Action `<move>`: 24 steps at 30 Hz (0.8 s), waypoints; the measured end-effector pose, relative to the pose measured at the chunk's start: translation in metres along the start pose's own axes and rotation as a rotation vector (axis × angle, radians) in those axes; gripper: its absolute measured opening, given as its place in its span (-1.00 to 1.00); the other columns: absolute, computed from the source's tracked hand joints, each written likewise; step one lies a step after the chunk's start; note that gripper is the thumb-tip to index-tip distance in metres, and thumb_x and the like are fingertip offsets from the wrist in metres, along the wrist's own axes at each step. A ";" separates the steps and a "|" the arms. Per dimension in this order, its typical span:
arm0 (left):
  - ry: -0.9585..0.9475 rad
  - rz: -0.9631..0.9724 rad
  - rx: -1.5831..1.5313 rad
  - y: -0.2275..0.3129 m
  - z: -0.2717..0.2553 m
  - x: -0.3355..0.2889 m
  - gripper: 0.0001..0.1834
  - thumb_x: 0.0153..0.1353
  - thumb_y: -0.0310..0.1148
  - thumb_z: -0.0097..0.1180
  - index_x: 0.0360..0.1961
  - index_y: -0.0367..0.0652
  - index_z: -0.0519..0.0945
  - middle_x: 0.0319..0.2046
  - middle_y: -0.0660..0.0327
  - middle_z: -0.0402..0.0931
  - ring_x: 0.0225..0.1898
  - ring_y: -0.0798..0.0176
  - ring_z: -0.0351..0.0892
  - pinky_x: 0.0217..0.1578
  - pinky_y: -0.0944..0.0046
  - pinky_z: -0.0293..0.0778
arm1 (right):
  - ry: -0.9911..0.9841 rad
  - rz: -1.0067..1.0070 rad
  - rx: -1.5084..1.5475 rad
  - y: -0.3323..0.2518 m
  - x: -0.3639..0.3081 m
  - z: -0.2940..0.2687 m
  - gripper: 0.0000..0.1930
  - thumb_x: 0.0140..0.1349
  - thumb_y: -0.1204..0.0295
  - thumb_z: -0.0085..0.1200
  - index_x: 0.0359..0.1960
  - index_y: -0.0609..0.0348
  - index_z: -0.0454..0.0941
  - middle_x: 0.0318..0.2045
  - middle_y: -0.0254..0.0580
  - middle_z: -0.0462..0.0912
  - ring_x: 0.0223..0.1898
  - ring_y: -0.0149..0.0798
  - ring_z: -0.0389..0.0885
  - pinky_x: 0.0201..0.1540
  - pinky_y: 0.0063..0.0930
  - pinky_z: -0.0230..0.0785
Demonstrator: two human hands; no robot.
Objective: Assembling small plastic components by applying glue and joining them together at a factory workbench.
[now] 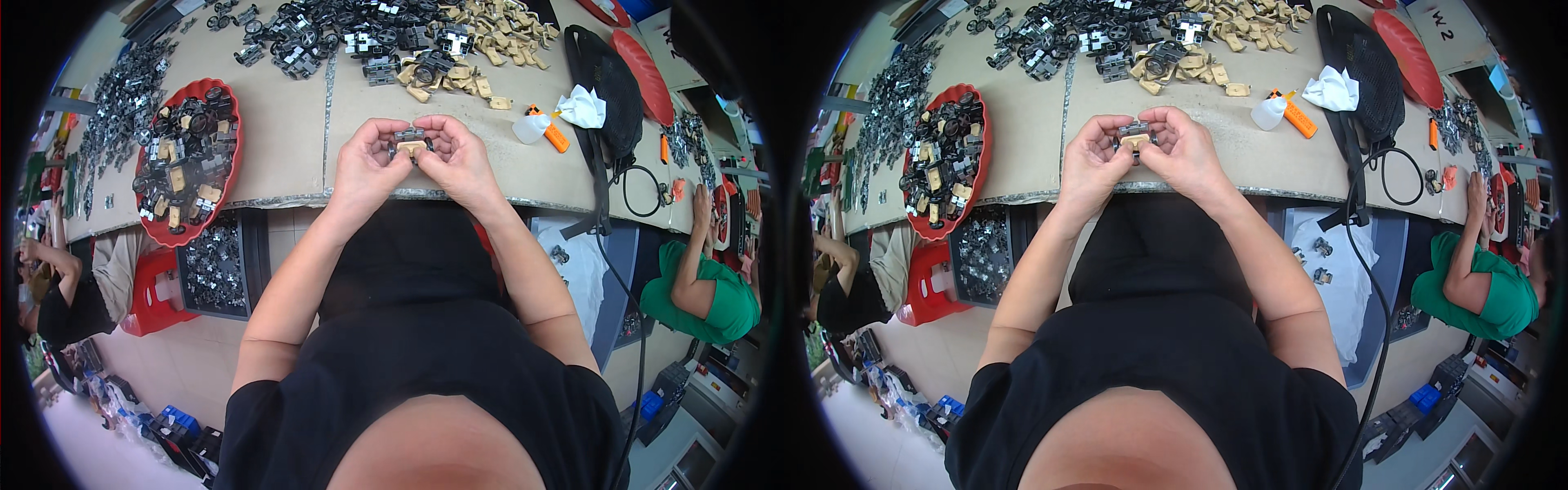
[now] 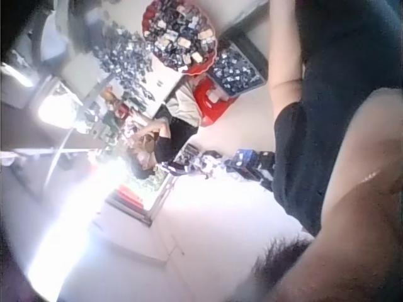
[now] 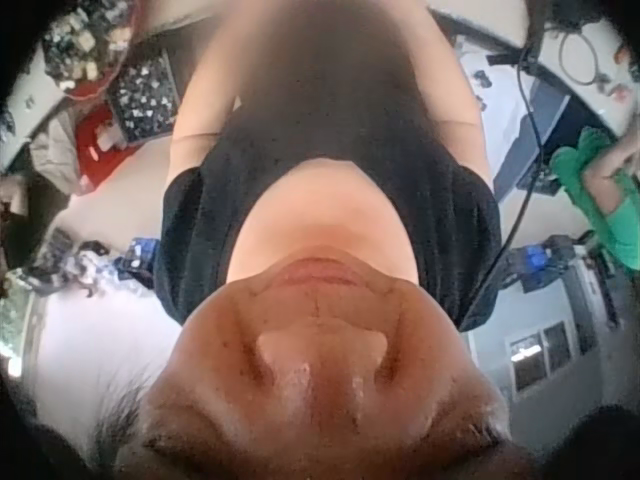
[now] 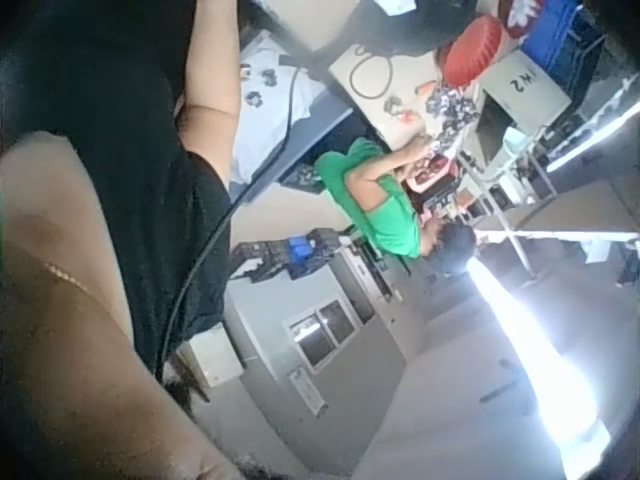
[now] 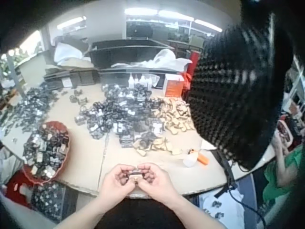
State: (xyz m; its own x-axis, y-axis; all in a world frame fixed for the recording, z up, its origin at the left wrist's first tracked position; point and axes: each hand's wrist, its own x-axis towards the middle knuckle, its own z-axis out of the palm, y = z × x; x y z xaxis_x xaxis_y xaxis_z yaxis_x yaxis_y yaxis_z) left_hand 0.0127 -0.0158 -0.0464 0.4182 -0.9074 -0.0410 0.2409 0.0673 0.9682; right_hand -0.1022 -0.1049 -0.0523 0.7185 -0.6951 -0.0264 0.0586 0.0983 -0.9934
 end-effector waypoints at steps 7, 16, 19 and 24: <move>0.004 0.025 0.035 -0.001 0.001 -0.001 -0.66 0.04 -0.68 -0.07 -0.09 -0.38 0.35 -0.21 0.15 0.41 -0.19 0.42 0.45 -0.17 0.46 0.42 | -0.004 0.033 -0.018 0.000 -0.002 0.002 -0.68 0.05 0.63 0.02 -0.12 0.31 0.33 -0.26 -0.25 0.48 -0.27 -0.56 0.48 -0.21 -0.72 0.35; 0.013 0.034 0.057 -0.004 0.002 -0.002 -0.66 0.04 -0.69 -0.08 -0.09 -0.40 0.35 -0.20 0.14 0.41 -0.19 0.42 0.46 -0.16 0.47 0.42 | 0.022 -0.008 0.016 -0.001 -0.002 0.004 -0.69 0.01 0.63 0.03 -0.16 0.35 0.34 -0.32 -0.19 0.49 -0.36 -0.53 0.49 -0.32 -0.71 0.38; -0.002 0.048 0.108 0.001 0.002 0.001 -0.66 0.04 -0.68 -0.08 -0.09 -0.40 0.35 -0.19 0.14 0.41 -0.19 0.42 0.45 -0.15 0.45 0.42 | 0.020 -0.012 0.021 -0.001 -0.002 0.004 -0.69 0.01 0.63 0.03 -0.15 0.36 0.34 -0.32 -0.18 0.50 -0.35 -0.52 0.50 -0.31 -0.70 0.38; 0.005 0.025 0.063 -0.001 0.001 0.001 -0.64 0.04 -0.68 -0.07 -0.06 -0.40 0.34 -0.19 0.15 0.40 -0.18 0.41 0.45 -0.14 0.44 0.42 | 0.030 -0.006 -0.035 0.000 0.000 0.004 -0.69 0.02 0.63 0.02 -0.14 0.37 0.33 -0.32 -0.18 0.50 -0.33 -0.50 0.51 -0.30 -0.69 0.39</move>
State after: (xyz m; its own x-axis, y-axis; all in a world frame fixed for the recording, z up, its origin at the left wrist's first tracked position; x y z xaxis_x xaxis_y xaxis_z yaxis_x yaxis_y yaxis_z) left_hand 0.0123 -0.0167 -0.0472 0.4282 -0.9035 -0.0173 0.1747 0.0640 0.9825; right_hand -0.0993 -0.1026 -0.0521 0.6973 -0.7164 -0.0234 0.0380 0.0695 -0.9969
